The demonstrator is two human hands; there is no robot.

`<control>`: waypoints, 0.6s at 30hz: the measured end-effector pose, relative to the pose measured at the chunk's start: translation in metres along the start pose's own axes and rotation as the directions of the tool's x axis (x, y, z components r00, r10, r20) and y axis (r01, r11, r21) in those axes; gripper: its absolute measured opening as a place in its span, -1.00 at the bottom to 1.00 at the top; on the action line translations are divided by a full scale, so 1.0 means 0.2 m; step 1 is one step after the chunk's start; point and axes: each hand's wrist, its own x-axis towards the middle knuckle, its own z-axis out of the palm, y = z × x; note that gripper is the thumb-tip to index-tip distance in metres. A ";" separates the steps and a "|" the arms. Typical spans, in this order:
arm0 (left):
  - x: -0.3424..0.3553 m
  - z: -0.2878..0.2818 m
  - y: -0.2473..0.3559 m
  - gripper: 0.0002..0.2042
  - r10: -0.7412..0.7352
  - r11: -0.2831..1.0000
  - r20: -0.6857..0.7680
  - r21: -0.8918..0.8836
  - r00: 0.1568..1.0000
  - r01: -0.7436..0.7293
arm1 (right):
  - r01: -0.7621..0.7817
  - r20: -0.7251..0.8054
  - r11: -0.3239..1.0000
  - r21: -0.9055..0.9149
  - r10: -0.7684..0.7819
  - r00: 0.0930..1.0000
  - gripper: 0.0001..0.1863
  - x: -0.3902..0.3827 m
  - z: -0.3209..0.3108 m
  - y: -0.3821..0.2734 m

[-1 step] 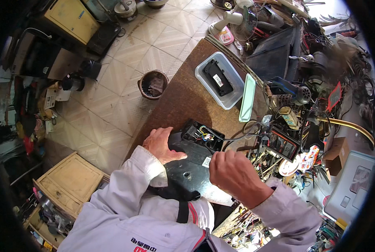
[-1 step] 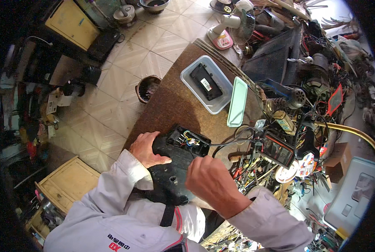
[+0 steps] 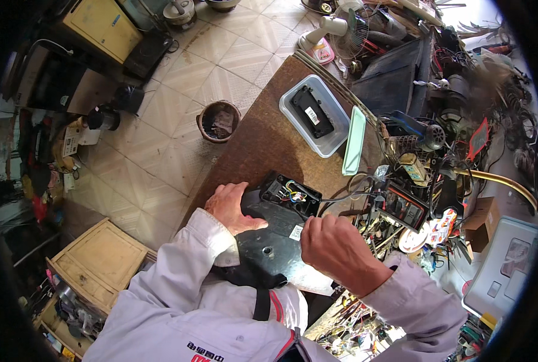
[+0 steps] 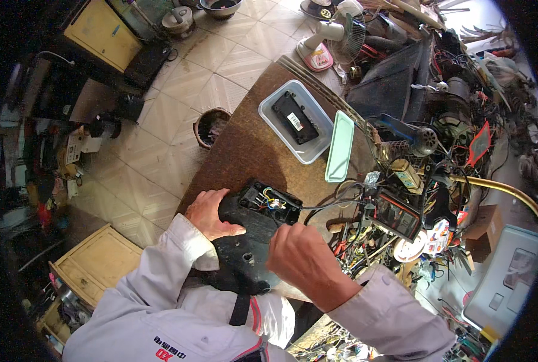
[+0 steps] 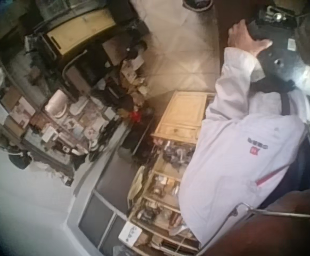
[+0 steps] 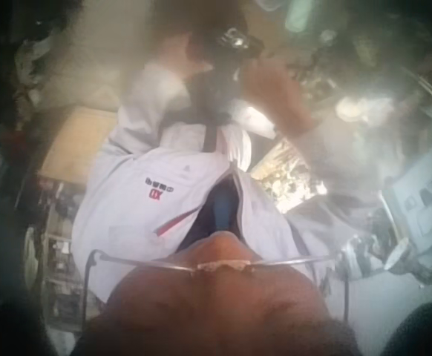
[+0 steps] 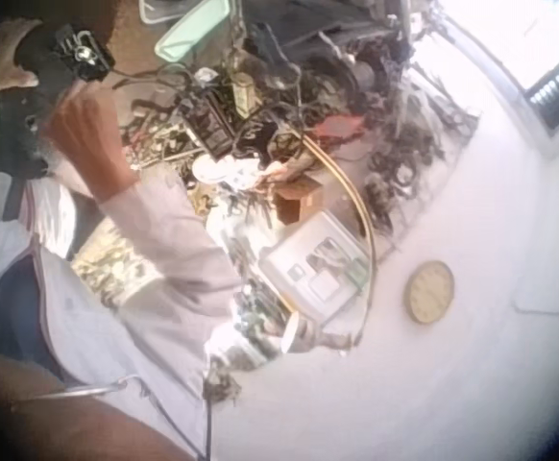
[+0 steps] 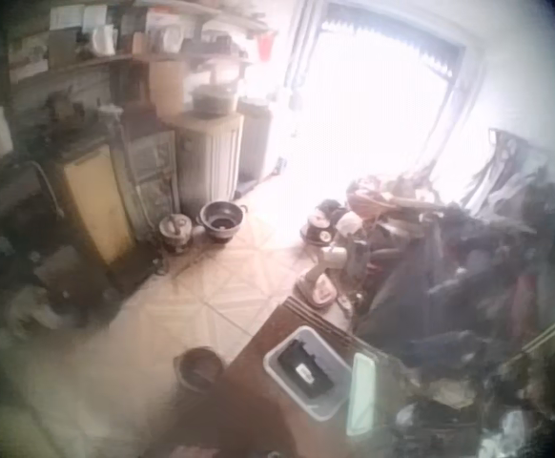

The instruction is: The person works on a black circular electronic device on a cluttered workbench. They use a screwdriver to remove screws, open the casing, and manipulate internal wires and components. The person repeatedly opens and closes the device, adjusting parts inside.

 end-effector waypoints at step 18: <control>0.04 0.06 -0.06 0.00 0.095 0.995 -0.052 -0.036 0.994 -0.097 | -0.104 0.063 0.985 0.140 0.096 0.993 -0.82 0.02 0.08 0.03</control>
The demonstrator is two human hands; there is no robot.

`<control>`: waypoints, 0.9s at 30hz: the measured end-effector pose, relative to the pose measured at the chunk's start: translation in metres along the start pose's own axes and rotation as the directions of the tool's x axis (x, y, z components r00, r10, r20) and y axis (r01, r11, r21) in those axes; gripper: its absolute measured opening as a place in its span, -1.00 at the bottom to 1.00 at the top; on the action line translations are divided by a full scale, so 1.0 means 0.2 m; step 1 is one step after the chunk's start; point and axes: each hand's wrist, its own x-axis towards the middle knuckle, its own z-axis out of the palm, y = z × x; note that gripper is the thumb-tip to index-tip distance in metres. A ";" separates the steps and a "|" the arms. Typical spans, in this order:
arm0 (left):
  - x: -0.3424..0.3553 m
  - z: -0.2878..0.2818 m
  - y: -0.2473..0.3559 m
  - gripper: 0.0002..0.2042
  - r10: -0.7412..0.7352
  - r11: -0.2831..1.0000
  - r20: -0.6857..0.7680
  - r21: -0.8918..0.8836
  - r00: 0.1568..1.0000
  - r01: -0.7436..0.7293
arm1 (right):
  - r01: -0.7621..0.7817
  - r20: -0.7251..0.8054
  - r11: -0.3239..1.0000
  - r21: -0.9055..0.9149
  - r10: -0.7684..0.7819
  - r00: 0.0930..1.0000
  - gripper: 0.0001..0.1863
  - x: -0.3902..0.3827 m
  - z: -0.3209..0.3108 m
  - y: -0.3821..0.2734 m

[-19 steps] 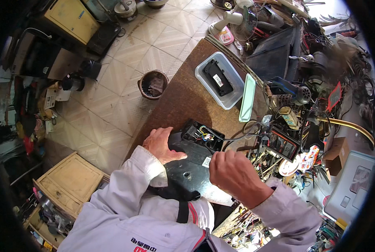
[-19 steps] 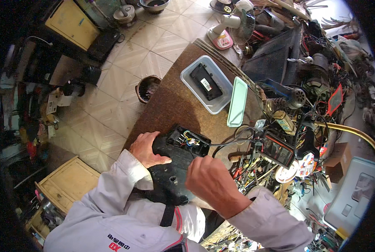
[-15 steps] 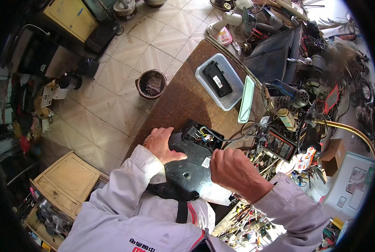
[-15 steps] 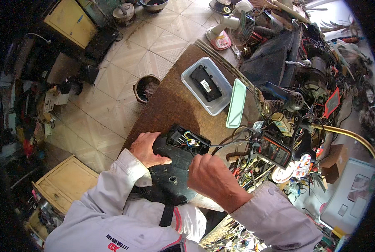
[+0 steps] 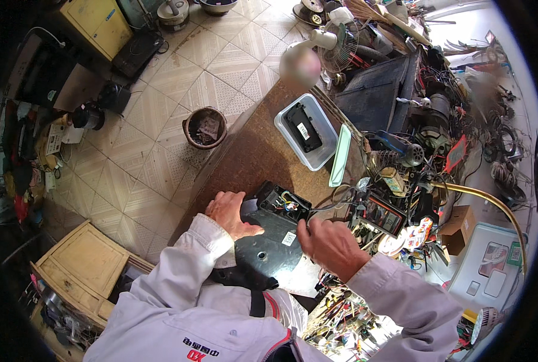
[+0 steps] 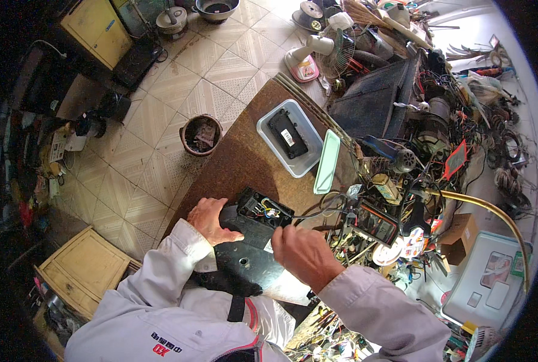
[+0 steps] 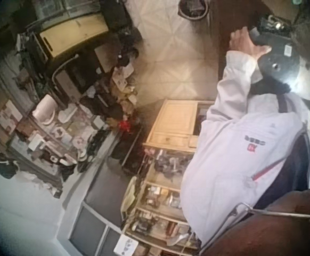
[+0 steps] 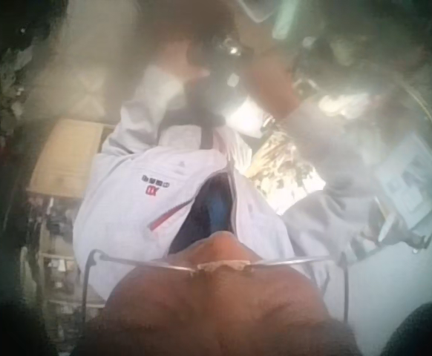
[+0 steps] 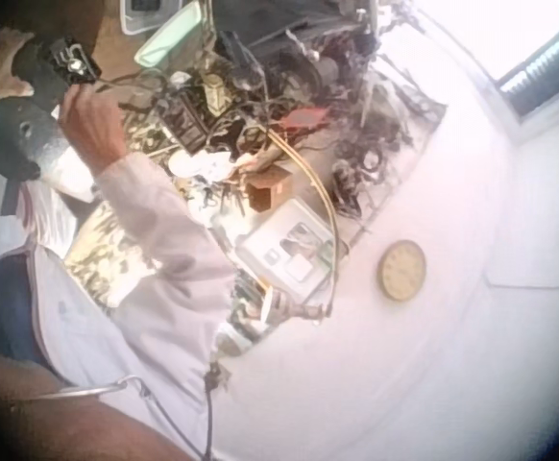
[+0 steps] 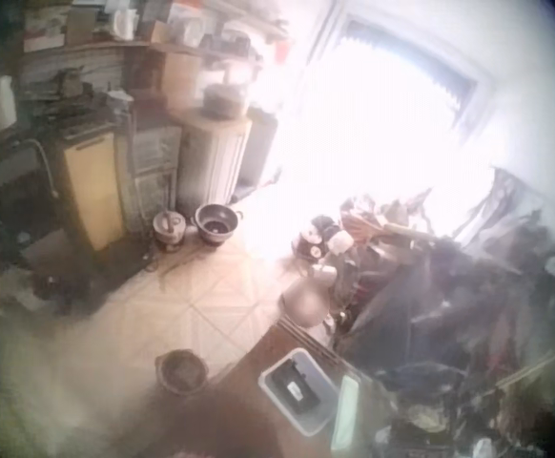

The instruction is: The person works on a black circular electronic device on a cluttered workbench. They use a screwdriver to remove screws, open the casing, and manipulate internal wires and components. The person repeatedly opens and closes the device, adjusting parts inside.

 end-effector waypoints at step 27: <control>-0.04 -0.12 0.04 -0.16 0.021 0.998 0.087 0.052 0.996 -0.026 | -0.447 0.082 0.411 0.794 0.656 0.750 -0.60 -0.72 0.12 -0.41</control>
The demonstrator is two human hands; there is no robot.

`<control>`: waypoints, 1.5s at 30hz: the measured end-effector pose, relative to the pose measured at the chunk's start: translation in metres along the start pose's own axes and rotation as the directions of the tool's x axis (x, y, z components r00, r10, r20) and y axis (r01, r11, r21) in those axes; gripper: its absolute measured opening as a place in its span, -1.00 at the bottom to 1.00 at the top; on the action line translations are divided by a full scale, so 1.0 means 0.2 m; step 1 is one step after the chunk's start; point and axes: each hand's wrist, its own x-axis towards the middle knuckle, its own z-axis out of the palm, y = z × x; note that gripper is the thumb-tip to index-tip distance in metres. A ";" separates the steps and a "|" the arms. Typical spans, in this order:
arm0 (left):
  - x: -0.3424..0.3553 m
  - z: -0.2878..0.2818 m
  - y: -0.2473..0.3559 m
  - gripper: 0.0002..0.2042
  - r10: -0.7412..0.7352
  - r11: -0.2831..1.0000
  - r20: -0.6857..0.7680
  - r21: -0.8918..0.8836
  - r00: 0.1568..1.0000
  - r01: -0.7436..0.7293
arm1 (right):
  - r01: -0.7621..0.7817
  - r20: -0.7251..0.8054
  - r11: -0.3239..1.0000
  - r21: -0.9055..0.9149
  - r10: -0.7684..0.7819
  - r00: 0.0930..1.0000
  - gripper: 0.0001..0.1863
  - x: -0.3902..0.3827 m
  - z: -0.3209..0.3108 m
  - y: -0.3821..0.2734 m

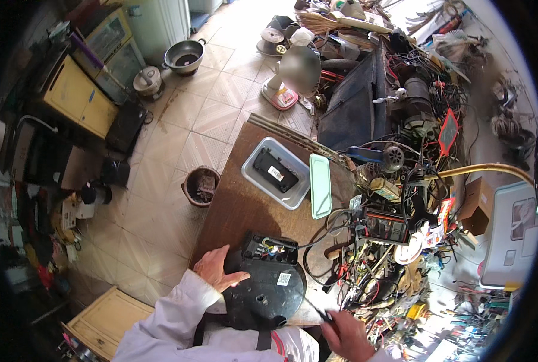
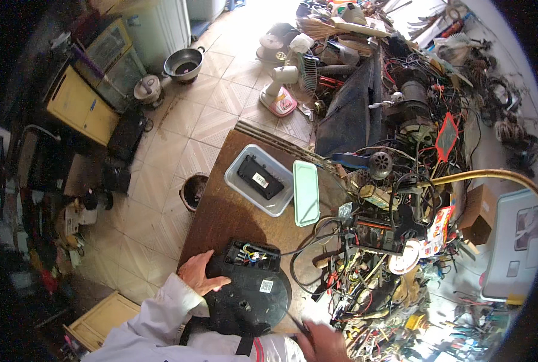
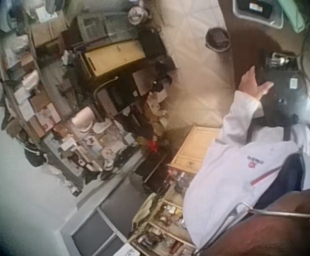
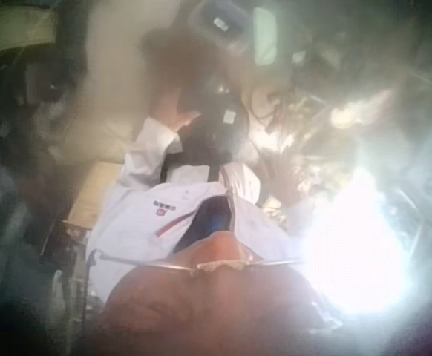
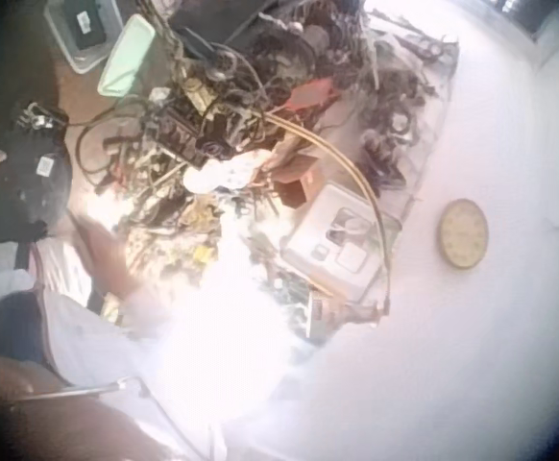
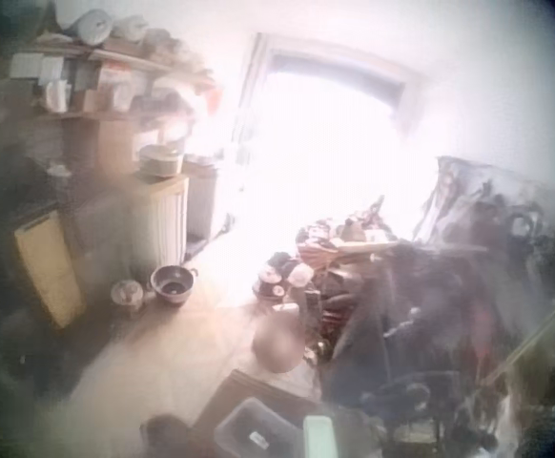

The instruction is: The person works on a black circular electronic device on a cluttered workbench. They use a screwdriver to remove screws, open the casing, and manipulate internal wires and components. The person repeatedly opens and closes the device, adjusting parts inside.

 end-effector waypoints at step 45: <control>1.43 0.13 0.78 -0.80 0.084 0.622 0.068 0.776 0.994 -0.106 | -0.085 0.031 0.013 0.996 0.865 0.500 -0.82 -0.54 0.69 0.10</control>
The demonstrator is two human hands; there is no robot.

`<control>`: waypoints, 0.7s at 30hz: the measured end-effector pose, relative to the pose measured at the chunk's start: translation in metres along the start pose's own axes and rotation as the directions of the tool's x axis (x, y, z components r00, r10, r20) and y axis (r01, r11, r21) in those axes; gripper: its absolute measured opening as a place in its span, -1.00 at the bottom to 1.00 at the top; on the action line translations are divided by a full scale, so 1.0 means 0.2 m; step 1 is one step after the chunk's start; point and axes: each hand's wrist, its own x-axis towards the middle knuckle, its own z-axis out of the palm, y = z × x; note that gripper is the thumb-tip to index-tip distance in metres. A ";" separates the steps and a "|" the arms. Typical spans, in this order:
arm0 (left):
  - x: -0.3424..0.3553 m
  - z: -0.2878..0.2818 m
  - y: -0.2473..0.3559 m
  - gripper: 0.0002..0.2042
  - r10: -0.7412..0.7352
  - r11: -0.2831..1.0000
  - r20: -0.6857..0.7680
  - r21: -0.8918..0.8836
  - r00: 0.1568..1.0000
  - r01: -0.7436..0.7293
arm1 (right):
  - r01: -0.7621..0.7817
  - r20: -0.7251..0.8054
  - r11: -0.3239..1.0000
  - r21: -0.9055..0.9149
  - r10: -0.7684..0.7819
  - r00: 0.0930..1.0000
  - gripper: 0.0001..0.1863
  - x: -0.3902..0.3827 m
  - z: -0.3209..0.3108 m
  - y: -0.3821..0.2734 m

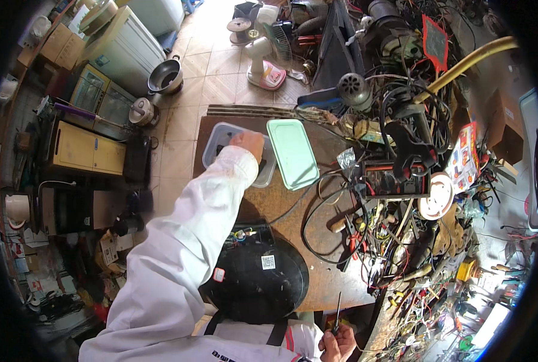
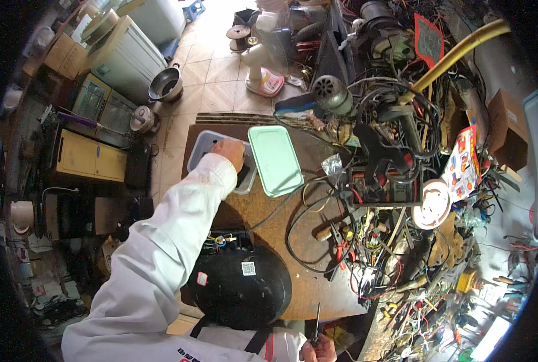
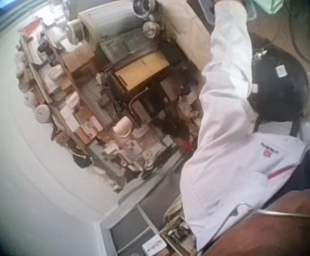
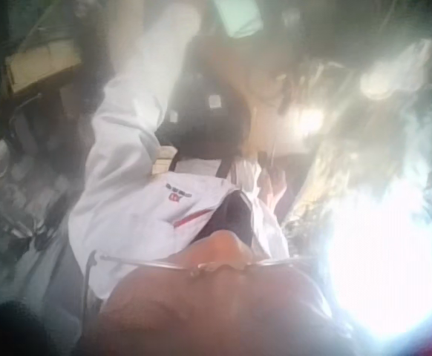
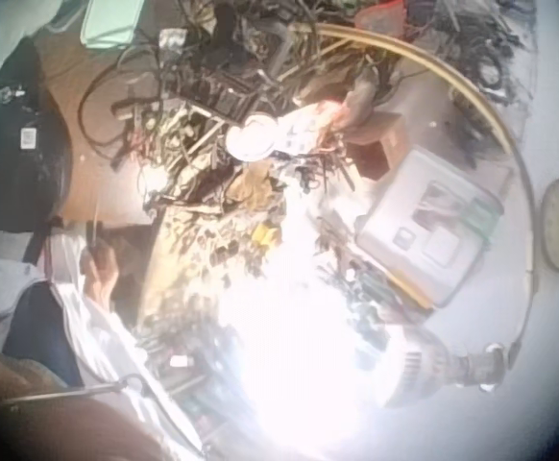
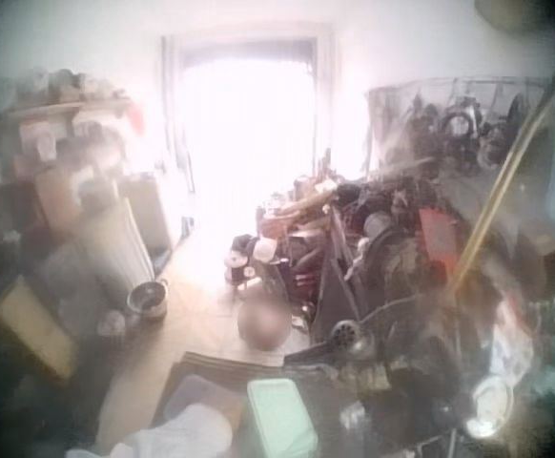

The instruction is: The person works on a black circular electronic device on a cluttered workbench. They use a screwdriver to remove screws, open the casing, and manipulate internal wires and components. The person repeatedly opens and closes the device, adjusting parts inside.

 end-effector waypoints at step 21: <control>-1.55 -0.01 -0.10 -0.81 -0.104 0.110 -0.004 -0.994 0.995 0.007 | 0.338 0.654 0.839 -0.427 0.027 0.756 -0.63 0.13 -0.18 -0.10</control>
